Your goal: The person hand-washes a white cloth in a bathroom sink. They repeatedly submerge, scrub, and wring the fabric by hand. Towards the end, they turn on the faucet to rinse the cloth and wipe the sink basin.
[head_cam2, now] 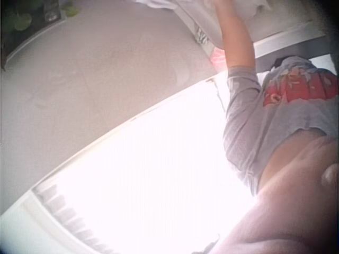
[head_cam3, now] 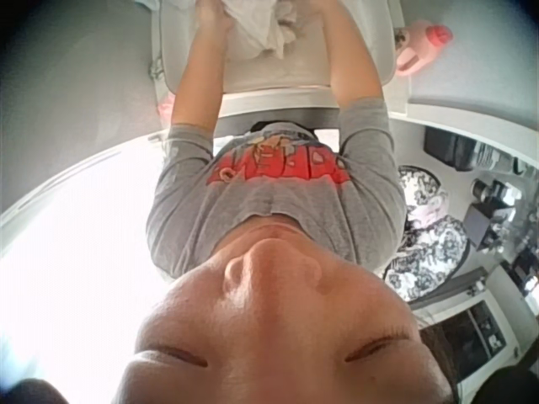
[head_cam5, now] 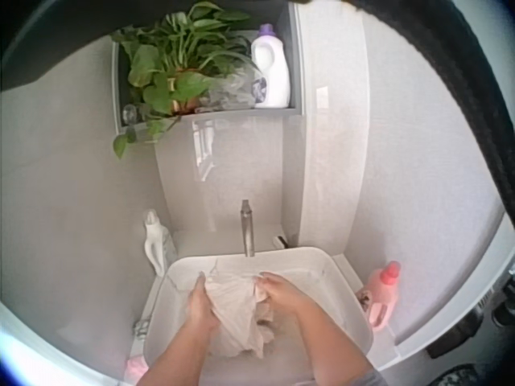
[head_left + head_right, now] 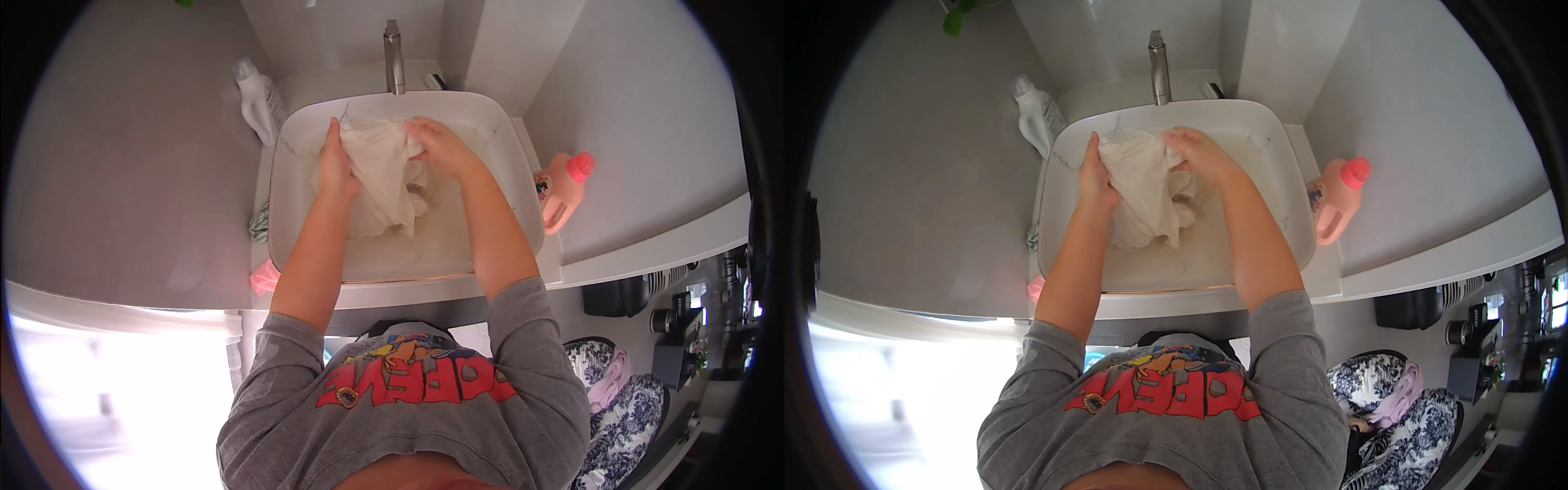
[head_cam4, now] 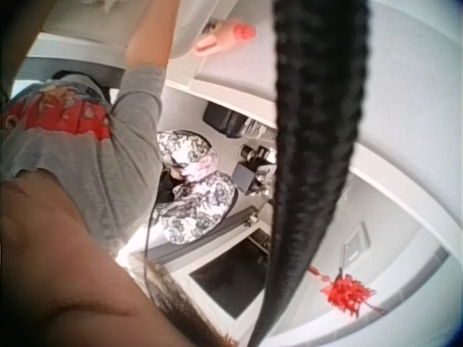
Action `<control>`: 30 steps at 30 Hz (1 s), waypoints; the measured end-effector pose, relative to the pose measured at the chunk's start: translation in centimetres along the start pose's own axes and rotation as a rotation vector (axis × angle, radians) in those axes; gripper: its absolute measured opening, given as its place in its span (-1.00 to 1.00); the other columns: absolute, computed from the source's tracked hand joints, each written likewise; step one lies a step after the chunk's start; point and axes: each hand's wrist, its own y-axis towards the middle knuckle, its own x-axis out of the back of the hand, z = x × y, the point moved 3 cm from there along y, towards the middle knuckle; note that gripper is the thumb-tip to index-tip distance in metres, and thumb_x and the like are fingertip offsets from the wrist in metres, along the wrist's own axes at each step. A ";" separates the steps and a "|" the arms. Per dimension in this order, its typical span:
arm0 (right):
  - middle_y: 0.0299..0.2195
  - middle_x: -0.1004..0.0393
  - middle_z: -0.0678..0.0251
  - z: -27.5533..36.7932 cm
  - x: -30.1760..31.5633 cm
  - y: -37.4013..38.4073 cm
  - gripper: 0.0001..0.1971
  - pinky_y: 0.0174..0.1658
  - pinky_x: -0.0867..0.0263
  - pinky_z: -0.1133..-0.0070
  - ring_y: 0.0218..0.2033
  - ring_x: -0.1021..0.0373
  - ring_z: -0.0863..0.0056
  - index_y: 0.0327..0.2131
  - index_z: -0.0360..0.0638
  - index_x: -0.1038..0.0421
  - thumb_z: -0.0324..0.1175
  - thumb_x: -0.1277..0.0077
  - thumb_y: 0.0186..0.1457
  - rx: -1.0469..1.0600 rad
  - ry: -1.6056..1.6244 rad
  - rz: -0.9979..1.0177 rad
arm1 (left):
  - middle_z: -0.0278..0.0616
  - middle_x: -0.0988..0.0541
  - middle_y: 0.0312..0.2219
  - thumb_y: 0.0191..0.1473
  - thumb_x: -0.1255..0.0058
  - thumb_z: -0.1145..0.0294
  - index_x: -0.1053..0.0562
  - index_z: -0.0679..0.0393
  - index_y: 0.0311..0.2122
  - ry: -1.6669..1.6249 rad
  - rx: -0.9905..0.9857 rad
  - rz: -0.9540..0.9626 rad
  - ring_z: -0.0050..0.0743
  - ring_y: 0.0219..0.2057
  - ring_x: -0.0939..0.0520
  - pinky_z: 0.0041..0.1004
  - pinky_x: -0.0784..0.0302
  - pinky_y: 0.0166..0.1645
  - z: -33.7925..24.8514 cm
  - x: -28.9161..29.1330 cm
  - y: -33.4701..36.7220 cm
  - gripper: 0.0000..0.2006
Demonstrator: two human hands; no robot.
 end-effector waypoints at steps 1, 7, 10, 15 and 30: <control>-0.27 -0.41 0.48 0.5 0.7 -0.1 -0.61 -0.19 -0.19 0.65 -0.24 -0.30 0.67 -0.13 -0.05 -0.32 -0.01 0.12 0.09 0.034 0.106 -0.005 | -0.08 -0.46 -0.21 0.09 0.22 -0.06 -0.31 0.21 -0.10 0.109 -0.054 -0.056 -0.15 -0.15 -0.47 -0.22 -0.34 0.00 -0.1 0.3 0.3 -0.50; -0.34 -0.39 0.59 2.0 0.5 -1.1 -0.71 -0.34 -0.14 0.71 -0.36 -0.24 0.79 -0.22 0.02 -0.34 -0.04 0.16 0.13 0.071 0.253 0.007 | -0.19 -0.49 -0.25 0.14 0.20 0.13 -0.35 0.17 -0.10 1.351 -1.132 0.013 -0.47 -0.28 -0.50 -0.54 -0.37 -0.14 1.4 -0.1 0.7 -0.65; -0.38 -0.39 0.62 1.7 0.3 -1.1 -0.71 -0.37 -0.13 0.70 -0.41 -0.23 0.79 -0.27 0.01 -0.35 -0.03 0.17 0.13 0.065 0.216 0.017 | -0.28 -0.49 -0.31 0.14 0.17 0.17 -0.35 0.19 -0.13 1.197 -0.147 0.361 -0.57 -0.33 -0.47 -0.59 -0.36 -0.19 2.5 -2.1 -1.2 -0.69; -0.52 -0.40 0.38 1.5 0.5 -0.2 -0.64 -0.43 -0.18 0.58 -0.49 -0.30 0.59 -0.44 -0.08 -0.38 0.01 0.16 0.09 0.229 -0.281 -0.232 | -0.31 -0.48 -0.32 0.14 0.15 0.18 -0.35 0.17 -0.18 0.604 -0.163 0.255 -0.59 -0.30 -0.45 -0.59 -0.35 -0.18 3.7 -0.9 0.2 -0.72; -0.61 -0.41 0.20 3.2 -5.1 0.0 -0.61 -0.45 -0.25 0.36 -0.52 -0.35 0.19 -0.56 -0.12 -0.37 -0.02 0.21 0.08 0.416 -1.052 -0.495 | -0.16 -0.46 -0.21 0.09 0.16 0.08 -0.35 0.21 -0.12 0.267 0.134 -0.027 -0.38 -0.17 -0.46 -0.39 -0.36 -0.08 5.3 2.2 2.1 -0.60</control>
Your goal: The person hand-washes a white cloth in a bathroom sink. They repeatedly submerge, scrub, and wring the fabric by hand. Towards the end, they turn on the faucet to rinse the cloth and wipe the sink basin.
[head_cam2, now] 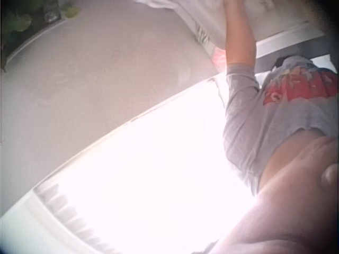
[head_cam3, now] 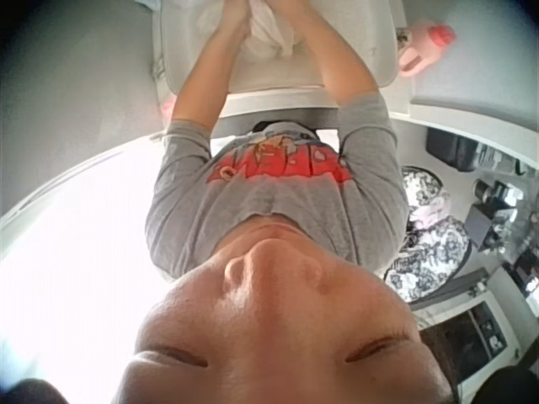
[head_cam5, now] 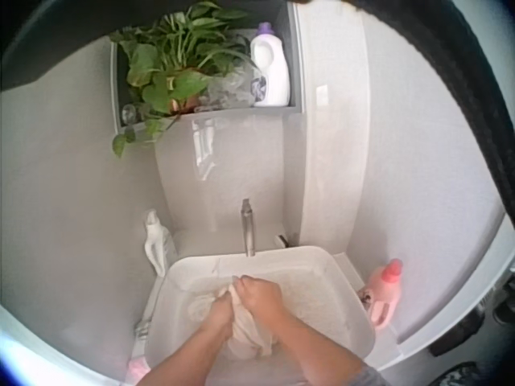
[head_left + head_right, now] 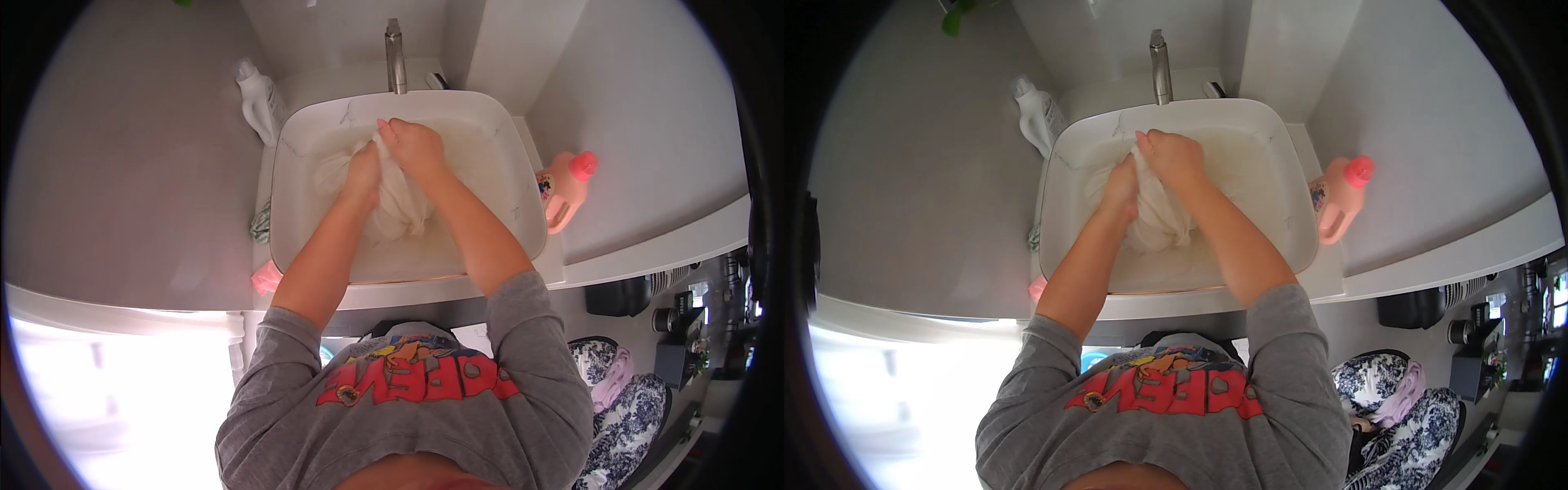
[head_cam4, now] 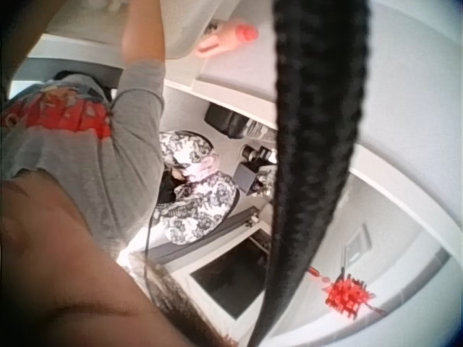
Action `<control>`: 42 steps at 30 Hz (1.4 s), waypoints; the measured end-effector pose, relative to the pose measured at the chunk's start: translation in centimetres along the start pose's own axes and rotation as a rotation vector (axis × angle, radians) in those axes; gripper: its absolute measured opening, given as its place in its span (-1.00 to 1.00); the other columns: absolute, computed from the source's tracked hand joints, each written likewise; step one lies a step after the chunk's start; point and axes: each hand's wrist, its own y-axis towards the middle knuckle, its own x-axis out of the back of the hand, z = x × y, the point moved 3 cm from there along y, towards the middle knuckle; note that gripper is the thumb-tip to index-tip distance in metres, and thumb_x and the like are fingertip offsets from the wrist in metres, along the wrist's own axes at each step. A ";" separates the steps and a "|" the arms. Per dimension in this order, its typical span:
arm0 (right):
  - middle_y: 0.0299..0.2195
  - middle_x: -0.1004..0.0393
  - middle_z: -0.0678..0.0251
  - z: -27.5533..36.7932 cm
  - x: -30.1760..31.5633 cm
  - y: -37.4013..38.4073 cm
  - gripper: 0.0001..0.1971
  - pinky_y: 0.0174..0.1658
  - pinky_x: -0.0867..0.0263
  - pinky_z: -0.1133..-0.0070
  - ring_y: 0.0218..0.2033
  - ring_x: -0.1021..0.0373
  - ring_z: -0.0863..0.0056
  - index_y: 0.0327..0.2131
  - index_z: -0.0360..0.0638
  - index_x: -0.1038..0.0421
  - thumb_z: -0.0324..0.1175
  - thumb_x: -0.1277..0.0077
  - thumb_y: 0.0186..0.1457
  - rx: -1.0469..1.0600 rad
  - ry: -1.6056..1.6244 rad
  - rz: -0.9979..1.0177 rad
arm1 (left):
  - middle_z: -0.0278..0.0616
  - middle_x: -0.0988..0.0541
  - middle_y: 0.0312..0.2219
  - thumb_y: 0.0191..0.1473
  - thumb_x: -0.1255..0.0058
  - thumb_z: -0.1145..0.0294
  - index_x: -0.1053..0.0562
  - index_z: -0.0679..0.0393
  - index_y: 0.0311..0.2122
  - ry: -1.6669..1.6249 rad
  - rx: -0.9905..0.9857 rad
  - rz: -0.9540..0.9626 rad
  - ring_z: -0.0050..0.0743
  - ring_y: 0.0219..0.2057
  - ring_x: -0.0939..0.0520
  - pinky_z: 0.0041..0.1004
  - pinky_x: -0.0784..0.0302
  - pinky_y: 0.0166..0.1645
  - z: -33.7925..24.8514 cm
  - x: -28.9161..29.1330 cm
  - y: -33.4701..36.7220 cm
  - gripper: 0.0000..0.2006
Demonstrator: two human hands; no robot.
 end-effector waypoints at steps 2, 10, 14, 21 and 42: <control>-0.65 -0.40 0.21 0.8 0.0 -0.6 -0.65 -0.47 -0.25 0.36 -0.56 -0.35 0.19 -0.56 -0.10 -0.37 -0.05 0.20 0.08 0.048 -0.065 -0.017 | -0.17 -0.47 -0.21 0.10 0.19 0.06 -0.36 0.21 -0.13 0.006 -0.032 0.009 -0.38 -0.17 -0.46 -0.37 -0.36 -0.08 0.4 0.0 0.0 -0.59; -0.56 -0.42 0.14 -0.4 -2.0 -0.5 -0.60 -0.39 -0.28 0.42 -0.47 -0.38 0.25 -0.40 -0.16 -0.39 0.02 0.19 0.07 -0.029 0.179 0.064 | -0.13 -0.43 -0.15 0.05 0.30 -0.23 -0.30 0.16 -0.06 -0.205 0.047 0.117 -0.21 -0.14 -0.46 -0.20 -0.37 -0.03 -0.6 0.3 0.3 -0.38; -0.40 -0.45 0.20 -5.5 -3.0 -0.6 -0.53 -0.33 -0.29 0.47 -0.37 -0.40 0.36 -0.40 -0.17 -0.39 0.11 0.13 0.01 -0.290 0.479 0.185 | -0.11 -0.43 -0.15 0.01 0.34 -0.31 -0.29 0.17 -0.05 -0.315 0.062 0.128 -0.16 -0.12 -0.45 -0.18 -0.36 -0.02 -3.2 -1.6 -2.2 -0.31; -0.41 -0.44 0.43 -5.9 -1.8 -2.0 -0.63 -0.29 -0.29 0.56 -0.40 -0.33 0.60 -0.24 -0.16 -0.40 -0.06 0.06 0.04 -0.194 0.462 0.930 | -0.12 -0.44 -0.17 0.01 0.26 -0.24 -0.34 0.19 -0.12 -0.494 -0.175 0.048 -0.17 -0.12 -0.45 -0.21 -0.33 0.00 -6.1 -0.5 -3.2 -0.38; -0.41 -0.38 0.52 -7.1 3.8 0.4 -0.67 -0.23 -0.19 0.69 -0.38 -0.26 0.72 -0.29 -0.20 -0.38 -0.09 0.08 0.11 -0.358 1.345 0.026 | -0.06 -0.38 -0.05 0.03 0.12 0.08 -0.23 0.31 0.02 -0.100 -0.005 0.352 -0.21 -0.04 -0.41 -0.30 -0.29 0.06 -5.6 -1.9 -4.3 -0.45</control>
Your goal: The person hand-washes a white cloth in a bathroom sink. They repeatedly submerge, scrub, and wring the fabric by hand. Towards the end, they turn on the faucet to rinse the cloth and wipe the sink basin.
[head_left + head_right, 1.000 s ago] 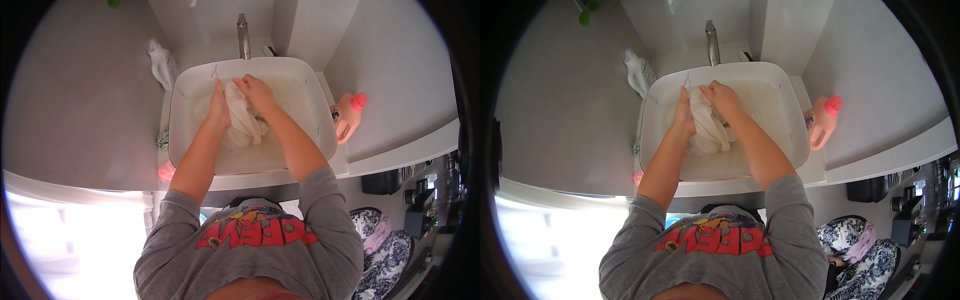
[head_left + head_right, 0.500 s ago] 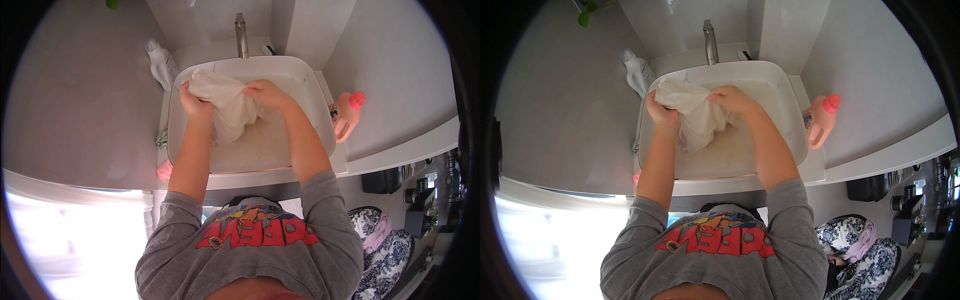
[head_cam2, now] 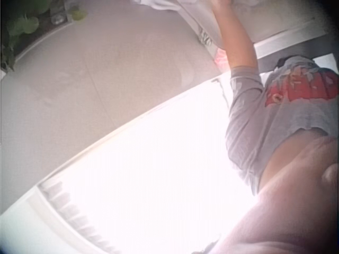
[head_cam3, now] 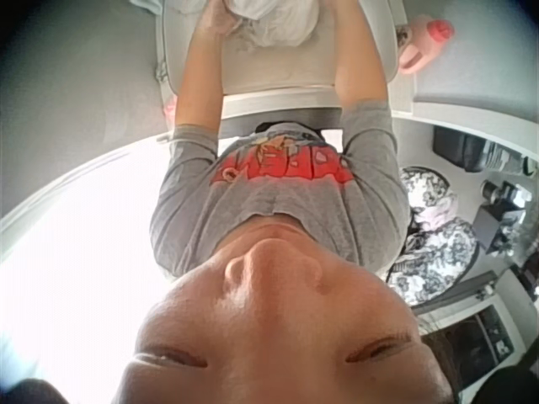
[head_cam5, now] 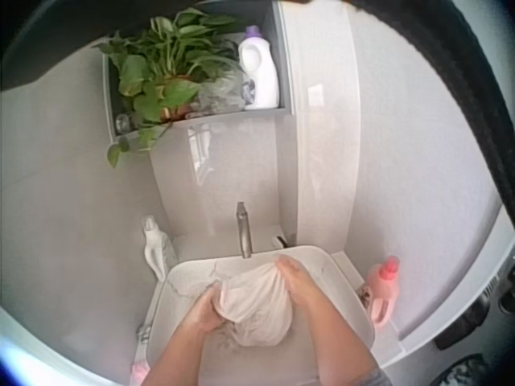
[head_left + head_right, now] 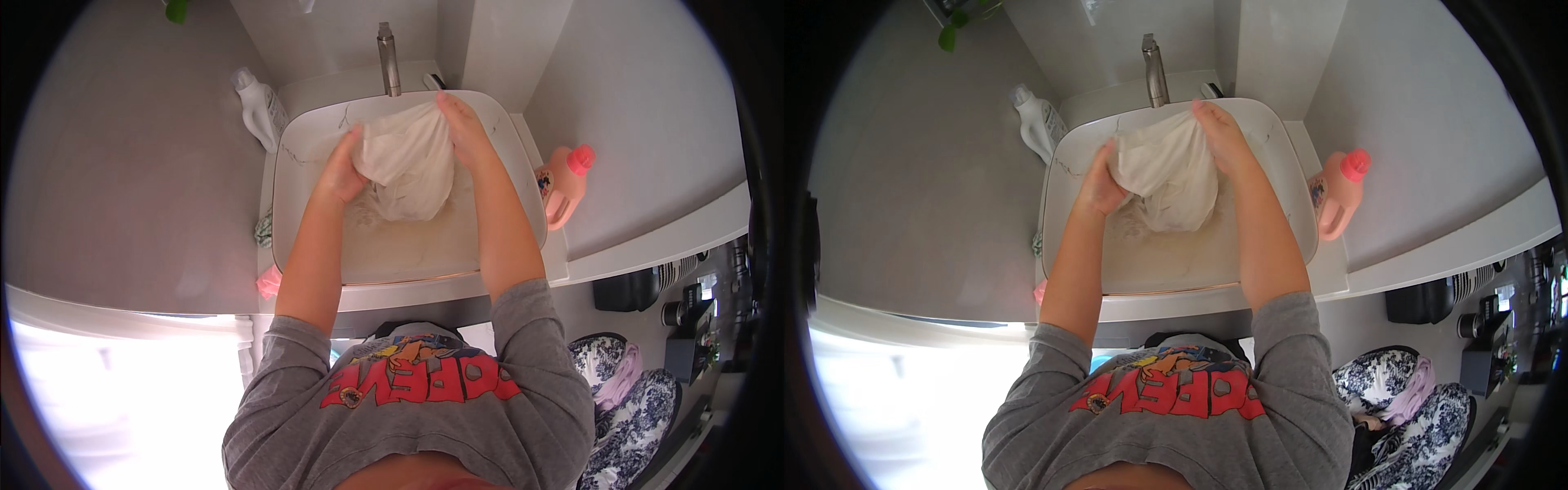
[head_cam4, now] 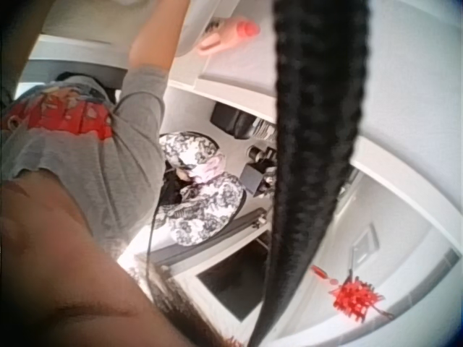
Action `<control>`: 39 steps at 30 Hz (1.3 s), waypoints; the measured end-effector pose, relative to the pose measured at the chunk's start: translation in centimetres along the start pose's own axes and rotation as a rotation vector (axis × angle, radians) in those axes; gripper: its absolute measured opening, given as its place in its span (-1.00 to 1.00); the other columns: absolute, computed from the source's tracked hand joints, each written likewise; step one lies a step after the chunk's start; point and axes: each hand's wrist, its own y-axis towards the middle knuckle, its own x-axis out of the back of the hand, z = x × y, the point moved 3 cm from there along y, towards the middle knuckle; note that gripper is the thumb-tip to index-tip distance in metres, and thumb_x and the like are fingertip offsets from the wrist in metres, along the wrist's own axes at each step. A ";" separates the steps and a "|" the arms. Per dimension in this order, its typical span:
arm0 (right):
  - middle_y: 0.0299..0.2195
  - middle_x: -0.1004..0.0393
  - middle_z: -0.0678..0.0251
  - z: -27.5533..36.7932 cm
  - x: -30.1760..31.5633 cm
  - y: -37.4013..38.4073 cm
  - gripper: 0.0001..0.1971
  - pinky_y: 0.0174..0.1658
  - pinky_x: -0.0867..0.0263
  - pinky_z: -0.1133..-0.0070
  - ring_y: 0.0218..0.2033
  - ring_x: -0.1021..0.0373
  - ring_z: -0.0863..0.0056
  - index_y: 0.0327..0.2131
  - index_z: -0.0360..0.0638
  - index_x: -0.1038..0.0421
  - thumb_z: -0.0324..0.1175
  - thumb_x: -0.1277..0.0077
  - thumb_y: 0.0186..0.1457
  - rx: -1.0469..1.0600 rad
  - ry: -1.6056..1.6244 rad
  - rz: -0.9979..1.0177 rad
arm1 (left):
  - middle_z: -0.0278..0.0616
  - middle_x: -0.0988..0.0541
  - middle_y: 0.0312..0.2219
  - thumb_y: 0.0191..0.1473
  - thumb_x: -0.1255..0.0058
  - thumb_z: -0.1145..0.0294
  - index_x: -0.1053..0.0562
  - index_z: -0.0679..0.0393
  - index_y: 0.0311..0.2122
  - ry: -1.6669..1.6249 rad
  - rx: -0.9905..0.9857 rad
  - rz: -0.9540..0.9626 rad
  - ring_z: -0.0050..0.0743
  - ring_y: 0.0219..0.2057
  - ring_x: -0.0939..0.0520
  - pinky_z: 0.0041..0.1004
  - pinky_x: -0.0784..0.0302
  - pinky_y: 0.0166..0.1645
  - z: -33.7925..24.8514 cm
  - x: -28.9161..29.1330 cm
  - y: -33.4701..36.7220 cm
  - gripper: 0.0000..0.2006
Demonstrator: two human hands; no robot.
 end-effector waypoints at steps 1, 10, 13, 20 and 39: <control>-0.44 -0.36 0.54 -0.2 0.1 0.3 -0.68 -0.26 -0.17 0.71 -0.41 -0.23 0.74 -0.31 -0.18 -0.38 -0.10 0.08 0.11 0.043 -0.040 -0.033 | -0.08 -0.39 -0.06 0.04 0.08 0.05 -0.23 0.30 0.03 0.148 0.035 -0.010 -0.26 -0.05 -0.43 -0.35 -0.29 0.06 0.6 0.2 0.2 -0.43; -0.59 -0.23 0.65 -0.6 0.4 0.7 -0.76 -0.44 -0.07 0.76 -0.53 -0.09 0.81 -0.44 -0.15 -0.39 -0.20 0.12 0.14 0.160 -0.459 -0.050 | -0.24 -0.53 -0.48 0.00 -0.02 0.04 -0.43 0.27 -0.25 0.685 -0.362 -0.219 -0.49 -0.33 -0.50 -0.48 -0.40 -0.21 2.1 1.4 1.7 -0.57; -0.59 -0.23 0.66 -0.2 -0.6 0.1 -0.77 -0.46 -0.07 0.76 -0.54 -0.09 0.81 -0.44 -0.16 -0.39 -0.21 0.10 0.13 0.123 -0.481 0.013 | -0.18 -0.51 -0.37 0.06 0.06 0.06 -0.38 0.27 -0.20 0.337 -0.255 -0.283 -0.39 -0.27 -0.51 -0.40 -0.41 -0.15 2.0 1.6 1.7 -0.59; -0.60 -0.24 0.62 -0.1 -2.0 -0.7 -0.71 -0.44 -0.10 0.75 -0.51 -0.12 0.80 -0.46 -0.20 -0.41 -0.15 0.04 0.07 0.050 -0.592 0.109 | -0.11 -0.41 -0.12 0.17 0.29 0.11 -0.27 0.17 -0.04 -0.190 -0.169 -0.136 -0.24 -0.12 -0.47 -0.26 -0.39 -0.01 2.1 1.4 1.9 -0.62; -0.58 -0.43 0.21 -3.4 -10.5 -5.3 -0.64 -0.42 -0.25 0.35 -0.49 -0.37 0.17 -0.54 -0.09 -0.38 -0.04 0.22 0.06 0.588 -1.208 0.256 | -0.23 -0.44 -0.15 0.06 0.26 -0.15 -0.33 0.00 -0.09 -0.221 0.179 -0.208 -0.27 -0.12 -0.45 -0.21 -0.37 -0.07 6.0 4.8 3.8 -0.52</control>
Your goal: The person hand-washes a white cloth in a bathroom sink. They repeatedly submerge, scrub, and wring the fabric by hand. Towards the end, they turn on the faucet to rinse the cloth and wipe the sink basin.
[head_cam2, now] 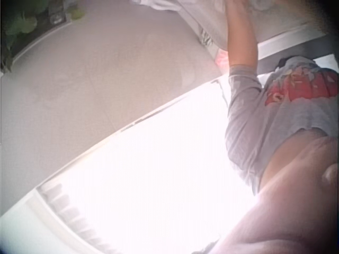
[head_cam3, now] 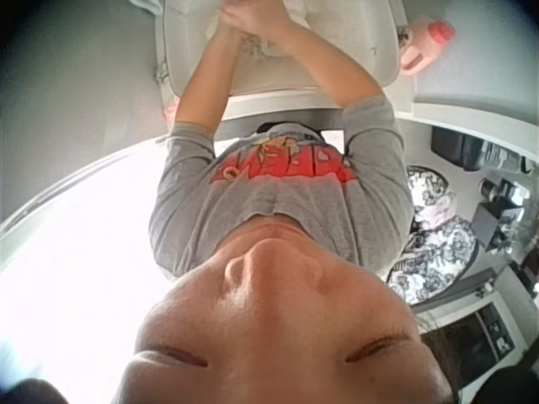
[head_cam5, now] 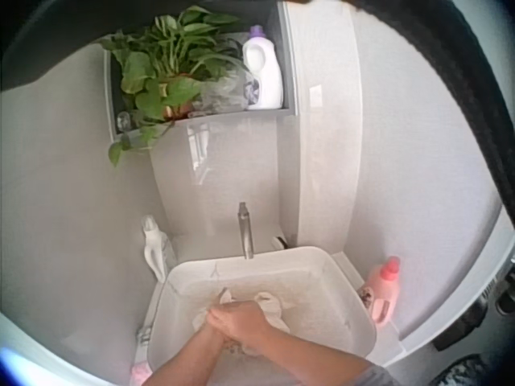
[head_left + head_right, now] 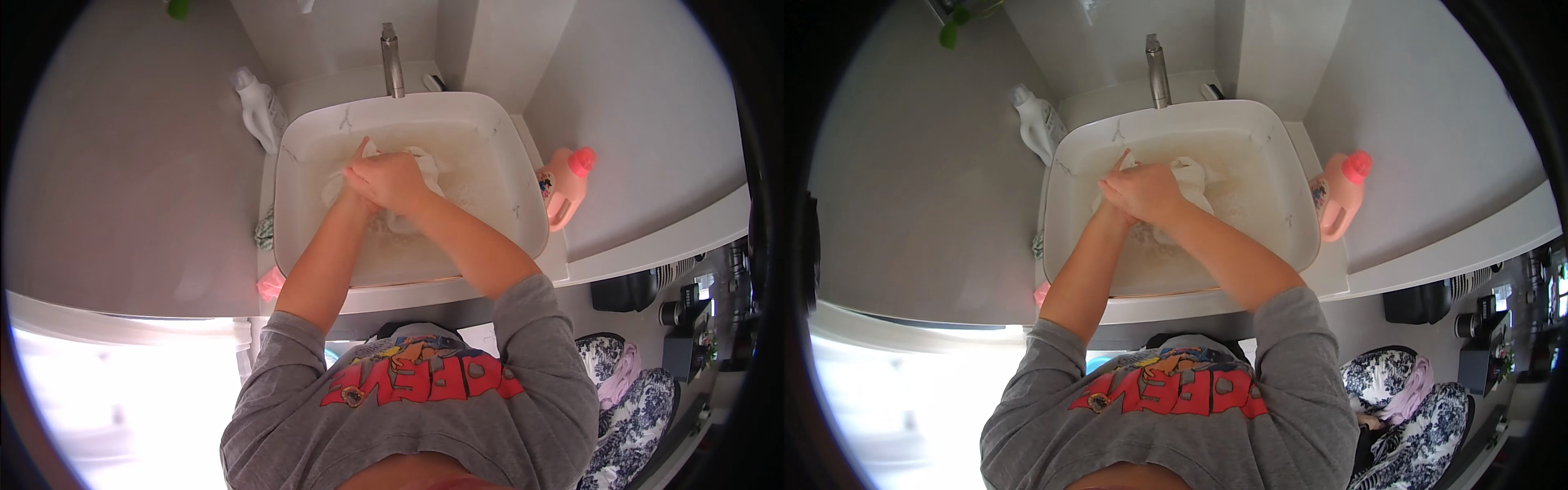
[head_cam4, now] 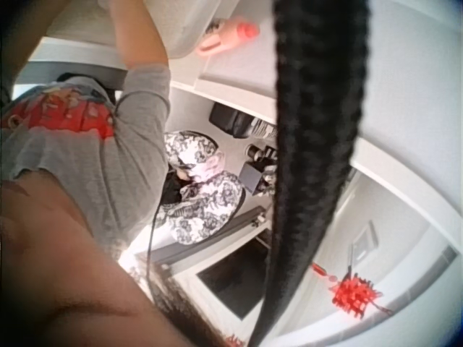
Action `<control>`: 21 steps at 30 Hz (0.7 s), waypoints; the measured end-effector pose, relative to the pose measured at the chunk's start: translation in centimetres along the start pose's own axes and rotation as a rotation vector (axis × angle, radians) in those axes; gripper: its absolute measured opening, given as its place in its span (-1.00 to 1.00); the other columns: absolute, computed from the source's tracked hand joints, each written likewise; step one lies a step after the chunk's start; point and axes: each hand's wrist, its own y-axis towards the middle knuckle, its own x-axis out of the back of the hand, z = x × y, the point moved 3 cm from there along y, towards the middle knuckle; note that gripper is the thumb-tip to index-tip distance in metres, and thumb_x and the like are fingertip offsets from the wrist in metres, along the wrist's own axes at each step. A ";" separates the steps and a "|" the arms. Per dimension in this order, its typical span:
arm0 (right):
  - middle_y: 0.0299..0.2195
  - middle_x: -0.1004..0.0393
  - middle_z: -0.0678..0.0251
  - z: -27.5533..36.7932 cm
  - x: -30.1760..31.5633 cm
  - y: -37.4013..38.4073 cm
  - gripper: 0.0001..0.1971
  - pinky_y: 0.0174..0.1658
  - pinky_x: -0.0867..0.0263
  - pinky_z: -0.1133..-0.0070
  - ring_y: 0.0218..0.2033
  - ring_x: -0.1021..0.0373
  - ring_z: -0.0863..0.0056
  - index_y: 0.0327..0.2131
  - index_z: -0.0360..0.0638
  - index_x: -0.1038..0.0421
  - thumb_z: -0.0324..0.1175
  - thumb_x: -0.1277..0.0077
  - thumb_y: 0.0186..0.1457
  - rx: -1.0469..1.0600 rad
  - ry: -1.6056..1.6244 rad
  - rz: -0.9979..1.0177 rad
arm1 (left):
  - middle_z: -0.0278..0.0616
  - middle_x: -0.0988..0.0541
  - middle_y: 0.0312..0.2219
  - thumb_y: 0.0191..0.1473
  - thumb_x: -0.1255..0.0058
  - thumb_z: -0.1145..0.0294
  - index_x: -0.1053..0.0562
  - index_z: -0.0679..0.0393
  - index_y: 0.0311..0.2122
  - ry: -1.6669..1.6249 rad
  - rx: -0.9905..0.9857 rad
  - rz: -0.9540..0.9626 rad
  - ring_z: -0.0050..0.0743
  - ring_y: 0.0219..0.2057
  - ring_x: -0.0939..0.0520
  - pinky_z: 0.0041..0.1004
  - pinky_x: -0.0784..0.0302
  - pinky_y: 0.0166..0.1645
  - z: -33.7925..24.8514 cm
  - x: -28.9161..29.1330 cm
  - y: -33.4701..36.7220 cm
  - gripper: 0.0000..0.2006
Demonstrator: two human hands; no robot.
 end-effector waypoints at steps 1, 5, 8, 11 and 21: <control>-0.57 -0.44 0.21 -0.3 -0.5 0.2 -0.64 -0.41 -0.25 0.35 -0.49 -0.37 0.17 -0.54 -0.10 -0.39 -0.04 0.22 0.07 -0.036 -0.011 -0.001 | -0.23 -0.44 -0.14 0.06 0.27 -0.14 -0.33 0.01 -0.08 -0.097 0.010 0.039 -0.26 -0.11 -0.45 -0.22 -0.37 -0.06 0.2 0.9 0.7 -0.52; -0.54 -0.45 0.19 -4.1 1.9 2.1 -0.60 -0.36 -0.26 0.37 -0.44 -0.38 0.18 -0.56 -0.14 -0.39 -0.02 0.23 0.07 -0.388 -0.023 -0.010 | -0.12 -0.42 -0.09 0.03 0.21 -0.14 -0.29 0.21 -0.03 0.034 -0.029 0.116 -0.20 -0.13 -0.49 -0.30 -0.40 -0.04 -1.0 -4.8 -4.2 -0.40; -0.58 -0.45 0.21 -6.0 2.8 0.9 -0.55 -0.37 -0.27 0.42 -0.46 -0.39 0.25 -0.56 -0.20 -0.42 0.03 0.17 0.05 -0.484 0.054 0.082 | -0.09 -0.42 -0.10 0.01 0.09 -0.04 -0.27 0.27 0.00 0.389 -0.022 0.132 -0.27 -0.14 -0.49 -0.35 -0.41 -0.07 -1.1 -6.5 -6.0 -0.41; -0.60 -0.43 0.26 -7.0 3.8 0.4 -0.50 -0.34 -0.26 0.51 -0.46 -0.37 0.39 -0.55 -0.24 -0.44 0.10 0.09 0.00 -0.692 0.469 0.198 | -0.09 -0.45 -0.16 -0.02 -0.02 0.08 -0.28 0.31 -0.02 0.930 -0.154 0.191 -0.36 -0.19 -0.51 -0.39 -0.43 -0.14 -1.0 -6.4 -6.2 -0.44; -0.38 -0.43 0.38 -12.3 2.6 -1.9 -0.52 -0.19 -0.20 0.61 -0.31 -0.28 0.61 -0.31 -0.23 -0.44 0.07 0.03 -0.01 -0.489 0.403 0.578 | -0.04 -0.51 -0.28 0.03 0.08 0.34 -0.34 0.37 -0.17 0.358 -0.392 0.040 -0.24 -0.28 -0.54 -0.34 -0.49 -0.18 -4.1 -5.2 -6.0 -0.68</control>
